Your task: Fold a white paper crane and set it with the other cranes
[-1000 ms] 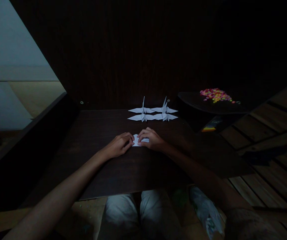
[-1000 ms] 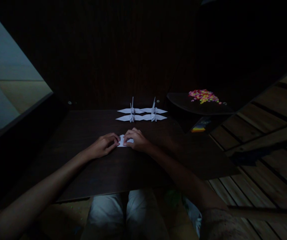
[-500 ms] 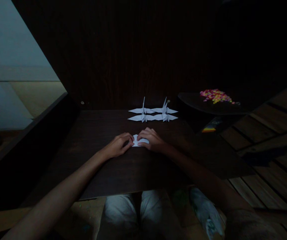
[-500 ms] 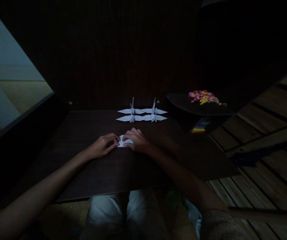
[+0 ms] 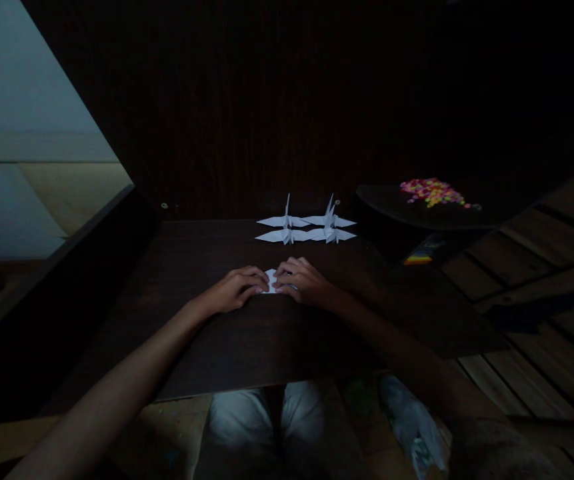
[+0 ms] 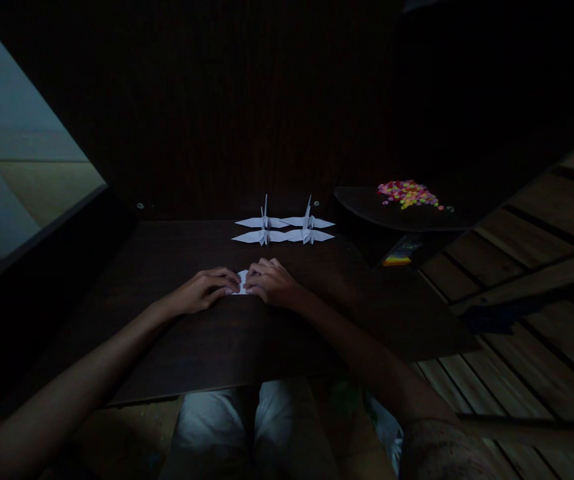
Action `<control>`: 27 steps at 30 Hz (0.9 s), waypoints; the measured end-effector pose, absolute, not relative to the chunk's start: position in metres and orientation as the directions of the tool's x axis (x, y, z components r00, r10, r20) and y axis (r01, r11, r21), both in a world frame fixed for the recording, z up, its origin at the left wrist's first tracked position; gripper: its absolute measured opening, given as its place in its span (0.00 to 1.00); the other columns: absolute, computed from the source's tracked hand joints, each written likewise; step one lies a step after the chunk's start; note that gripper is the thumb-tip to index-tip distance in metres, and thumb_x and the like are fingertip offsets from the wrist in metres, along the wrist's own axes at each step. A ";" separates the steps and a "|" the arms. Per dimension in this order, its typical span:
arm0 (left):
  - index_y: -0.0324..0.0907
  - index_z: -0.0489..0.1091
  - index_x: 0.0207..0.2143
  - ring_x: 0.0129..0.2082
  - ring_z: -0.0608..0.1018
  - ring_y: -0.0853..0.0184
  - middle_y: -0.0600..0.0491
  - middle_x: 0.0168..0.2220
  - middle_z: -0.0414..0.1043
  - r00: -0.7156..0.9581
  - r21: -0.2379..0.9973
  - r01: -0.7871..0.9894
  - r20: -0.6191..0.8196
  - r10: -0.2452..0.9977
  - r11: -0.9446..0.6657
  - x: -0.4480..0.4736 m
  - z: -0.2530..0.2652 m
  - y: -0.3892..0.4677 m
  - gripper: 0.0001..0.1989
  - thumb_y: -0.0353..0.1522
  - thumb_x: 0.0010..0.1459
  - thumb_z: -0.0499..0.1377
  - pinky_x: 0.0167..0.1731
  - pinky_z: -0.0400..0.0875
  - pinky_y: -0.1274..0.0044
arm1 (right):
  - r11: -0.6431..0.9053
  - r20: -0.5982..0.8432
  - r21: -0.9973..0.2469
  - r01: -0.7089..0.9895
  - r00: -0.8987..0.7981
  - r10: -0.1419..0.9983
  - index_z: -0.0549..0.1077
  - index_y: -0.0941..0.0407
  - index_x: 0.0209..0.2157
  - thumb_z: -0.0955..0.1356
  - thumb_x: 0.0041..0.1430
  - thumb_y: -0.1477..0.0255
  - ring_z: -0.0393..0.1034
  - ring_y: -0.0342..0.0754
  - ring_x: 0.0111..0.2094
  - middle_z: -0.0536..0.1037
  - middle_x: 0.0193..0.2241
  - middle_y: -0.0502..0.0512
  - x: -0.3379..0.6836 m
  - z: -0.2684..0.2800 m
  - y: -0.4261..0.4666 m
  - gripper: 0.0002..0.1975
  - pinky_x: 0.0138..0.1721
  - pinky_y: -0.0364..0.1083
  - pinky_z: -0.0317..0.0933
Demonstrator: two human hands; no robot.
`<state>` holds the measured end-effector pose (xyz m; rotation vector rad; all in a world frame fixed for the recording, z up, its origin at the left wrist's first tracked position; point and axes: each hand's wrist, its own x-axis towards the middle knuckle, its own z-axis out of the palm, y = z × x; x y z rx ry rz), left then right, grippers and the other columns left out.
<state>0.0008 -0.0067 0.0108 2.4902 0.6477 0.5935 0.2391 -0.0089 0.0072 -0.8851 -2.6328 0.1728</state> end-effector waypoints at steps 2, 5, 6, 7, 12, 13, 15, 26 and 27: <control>0.41 0.74 0.41 0.47 0.74 0.66 0.47 0.47 0.71 0.801 0.581 0.309 0.267 0.535 -0.753 -0.003 0.010 -0.005 0.10 0.29 0.63 0.52 0.50 0.66 0.74 | 0.785 0.263 -0.260 0.563 -0.740 0.618 0.78 0.54 0.38 0.68 0.59 0.72 0.63 0.50 0.43 0.75 0.42 0.56 0.240 0.009 -0.008 0.07 0.41 0.50 0.52; 0.41 0.72 0.46 0.48 0.74 0.66 0.47 0.47 0.72 0.798 0.620 0.304 0.248 0.549 -0.723 -0.008 0.009 -0.003 0.14 0.29 0.65 0.49 0.50 0.66 0.74 | 0.751 0.206 -0.330 0.572 -0.732 0.649 0.78 0.54 0.38 0.68 0.59 0.72 0.63 0.52 0.45 0.73 0.43 0.57 0.242 0.011 -0.008 0.07 0.43 0.51 0.53; 0.41 0.71 0.48 0.46 0.75 0.67 0.48 0.46 0.73 0.785 0.630 0.327 0.233 0.573 -0.704 -0.008 0.010 -0.003 0.15 0.29 0.66 0.48 0.49 0.67 0.74 | 0.741 0.187 -0.350 0.573 -0.733 0.654 0.78 0.54 0.39 0.68 0.59 0.72 0.63 0.52 0.45 0.73 0.44 0.57 0.242 0.012 -0.008 0.07 0.44 0.52 0.54; 0.41 0.70 0.50 0.45 0.76 0.67 0.48 0.45 0.74 0.769 0.637 0.357 0.215 0.602 -0.684 -0.009 0.010 -0.003 0.16 0.30 0.66 0.47 0.48 0.68 0.75 | 0.734 0.171 -0.367 0.572 -0.734 0.657 0.78 0.54 0.39 0.67 0.59 0.73 0.62 0.52 0.46 0.73 0.45 0.57 0.243 0.013 -0.008 0.08 0.44 0.52 0.54; 0.41 0.69 0.50 0.46 0.76 0.66 0.49 0.47 0.74 0.743 0.633 0.384 0.221 0.632 -0.673 -0.006 0.012 -0.006 0.14 0.31 0.66 0.49 0.49 0.67 0.75 | 0.714 0.132 -0.408 0.569 -0.737 0.663 0.77 0.53 0.41 0.67 0.59 0.76 0.61 0.52 0.48 0.72 0.46 0.57 0.244 0.015 -0.008 0.10 0.47 0.54 0.54; 0.41 0.69 0.49 0.47 0.75 0.66 0.49 0.47 0.74 0.753 0.625 0.369 0.233 0.616 -0.688 -0.005 0.012 -0.006 0.13 0.31 0.65 0.51 0.50 0.66 0.74 | 0.714 0.127 -0.412 0.566 -0.741 0.660 0.77 0.53 0.41 0.67 0.58 0.76 0.61 0.52 0.49 0.72 0.47 0.57 0.245 0.015 -0.008 0.11 0.48 0.54 0.54; 0.41 0.70 0.49 0.48 0.75 0.65 0.48 0.47 0.74 0.773 0.605 0.347 0.248 0.584 -0.717 -0.004 0.011 -0.006 0.13 0.30 0.64 0.52 0.51 0.66 0.73 | 0.719 0.115 -0.419 0.555 -0.753 0.648 0.77 0.52 0.42 0.67 0.59 0.76 0.61 0.52 0.49 0.71 0.47 0.57 0.247 0.014 -0.007 0.11 0.49 0.54 0.54; 0.44 0.73 0.48 0.49 0.75 0.65 0.47 0.49 0.72 0.827 0.448 0.356 0.257 0.500 -0.820 -0.005 0.016 -0.010 0.15 0.26 0.62 0.53 0.51 0.68 0.72 | 0.729 0.104 -0.509 0.458 -0.808 0.580 0.75 0.49 0.48 0.63 0.59 0.82 0.61 0.50 0.51 0.72 0.51 0.55 0.261 0.016 0.004 0.20 0.53 0.54 0.54; 0.44 0.73 0.48 0.49 0.75 0.65 0.47 0.49 0.72 0.826 0.427 0.369 0.256 0.502 -0.826 -0.005 0.017 -0.011 0.15 0.27 0.62 0.53 0.51 0.68 0.72 | 0.732 0.121 -0.522 0.438 -0.811 0.572 0.76 0.50 0.47 0.62 0.59 0.82 0.62 0.49 0.50 0.73 0.51 0.55 0.262 0.016 0.005 0.20 0.53 0.53 0.56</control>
